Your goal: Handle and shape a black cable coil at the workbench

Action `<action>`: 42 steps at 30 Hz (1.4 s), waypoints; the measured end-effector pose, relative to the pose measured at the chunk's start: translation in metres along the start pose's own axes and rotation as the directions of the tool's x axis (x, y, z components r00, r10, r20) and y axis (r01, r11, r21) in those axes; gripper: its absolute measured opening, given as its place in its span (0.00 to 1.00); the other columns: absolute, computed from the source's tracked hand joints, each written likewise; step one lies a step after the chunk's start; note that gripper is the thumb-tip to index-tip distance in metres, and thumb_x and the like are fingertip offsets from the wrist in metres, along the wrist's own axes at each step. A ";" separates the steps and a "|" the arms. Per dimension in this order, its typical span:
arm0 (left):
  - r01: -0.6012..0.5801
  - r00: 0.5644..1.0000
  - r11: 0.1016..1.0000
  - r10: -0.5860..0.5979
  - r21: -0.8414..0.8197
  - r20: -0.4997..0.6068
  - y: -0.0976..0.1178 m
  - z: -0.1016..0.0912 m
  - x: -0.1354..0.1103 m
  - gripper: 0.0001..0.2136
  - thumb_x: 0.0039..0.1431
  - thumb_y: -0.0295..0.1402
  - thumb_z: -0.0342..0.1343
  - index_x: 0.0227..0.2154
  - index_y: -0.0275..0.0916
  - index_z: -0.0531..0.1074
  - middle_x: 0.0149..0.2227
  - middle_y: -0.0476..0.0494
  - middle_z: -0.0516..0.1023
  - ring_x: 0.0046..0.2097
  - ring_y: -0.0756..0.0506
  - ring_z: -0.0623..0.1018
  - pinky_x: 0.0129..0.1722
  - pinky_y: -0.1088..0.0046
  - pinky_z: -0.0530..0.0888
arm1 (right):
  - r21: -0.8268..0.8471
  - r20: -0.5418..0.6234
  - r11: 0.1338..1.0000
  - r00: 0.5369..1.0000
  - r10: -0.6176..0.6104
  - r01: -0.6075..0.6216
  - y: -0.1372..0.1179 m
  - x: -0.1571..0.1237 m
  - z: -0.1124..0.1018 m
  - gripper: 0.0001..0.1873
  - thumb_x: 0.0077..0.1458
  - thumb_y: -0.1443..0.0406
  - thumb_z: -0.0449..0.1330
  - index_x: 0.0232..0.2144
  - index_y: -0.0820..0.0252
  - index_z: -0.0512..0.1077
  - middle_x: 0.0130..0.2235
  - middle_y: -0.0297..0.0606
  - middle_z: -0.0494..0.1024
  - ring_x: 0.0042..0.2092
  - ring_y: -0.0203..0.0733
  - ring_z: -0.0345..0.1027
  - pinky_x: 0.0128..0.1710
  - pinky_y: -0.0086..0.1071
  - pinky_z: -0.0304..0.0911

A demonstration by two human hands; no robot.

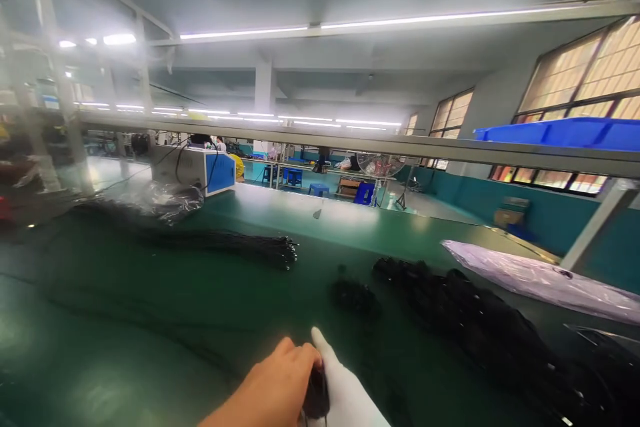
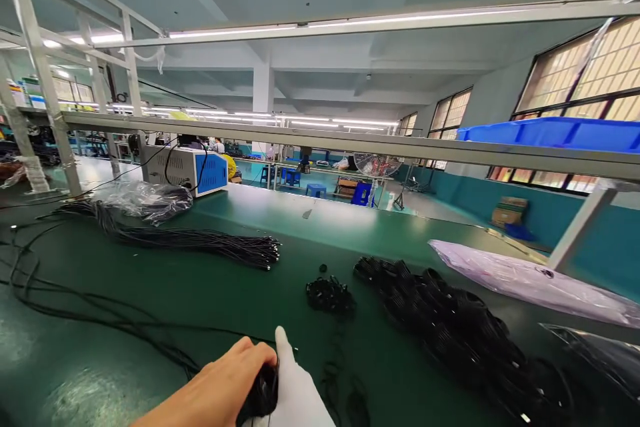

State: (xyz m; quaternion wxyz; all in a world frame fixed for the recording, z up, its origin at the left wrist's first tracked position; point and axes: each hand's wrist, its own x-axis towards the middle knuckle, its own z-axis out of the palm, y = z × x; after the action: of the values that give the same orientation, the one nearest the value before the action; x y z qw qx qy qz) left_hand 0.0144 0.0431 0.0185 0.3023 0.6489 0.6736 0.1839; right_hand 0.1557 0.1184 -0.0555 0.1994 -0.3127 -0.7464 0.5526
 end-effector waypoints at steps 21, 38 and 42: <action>-0.054 0.997 0.399 -0.036 -0.915 -0.074 0.003 -0.009 0.000 0.10 0.44 0.33 0.61 0.28 0.36 0.67 0.24 0.50 0.74 0.27 0.50 0.73 0.29 0.74 0.70 | 0.735 0.086 0.675 0.996 0.002 -0.065 -0.058 -0.028 -0.007 0.28 0.32 0.56 0.74 0.37 0.57 0.74 0.29 0.37 0.74 0.30 0.39 0.65 0.31 0.32 0.59; -0.129 0.959 0.945 0.042 -0.301 -0.281 -0.006 -0.018 0.010 0.13 0.48 0.27 0.50 0.36 0.42 0.75 0.32 0.50 0.73 0.32 0.48 0.70 0.32 0.75 0.65 | 0.901 0.224 0.403 0.967 -0.120 -0.159 -0.030 -0.005 0.004 0.22 0.55 0.52 0.60 0.43 0.64 0.70 0.37 0.42 0.77 0.33 0.35 0.71 0.26 0.23 0.60; -0.148 0.988 0.770 0.143 -0.621 -0.058 -0.017 -0.027 0.009 0.20 0.48 0.32 0.56 0.46 0.42 0.73 0.36 0.49 0.71 0.36 0.48 0.70 0.36 0.75 0.66 | 0.867 0.336 0.410 0.940 -0.061 -0.284 -0.017 0.002 0.007 0.29 0.55 0.44 0.54 0.43 0.66 0.69 0.33 0.45 0.78 0.23 0.34 0.69 0.21 0.25 0.59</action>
State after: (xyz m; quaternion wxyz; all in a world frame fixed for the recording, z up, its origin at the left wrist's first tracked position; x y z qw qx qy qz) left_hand -0.0160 0.0538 0.0259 0.4820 0.5620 0.5237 0.4214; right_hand 0.1458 0.1118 -0.0418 0.1764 -0.1125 -0.3281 0.9212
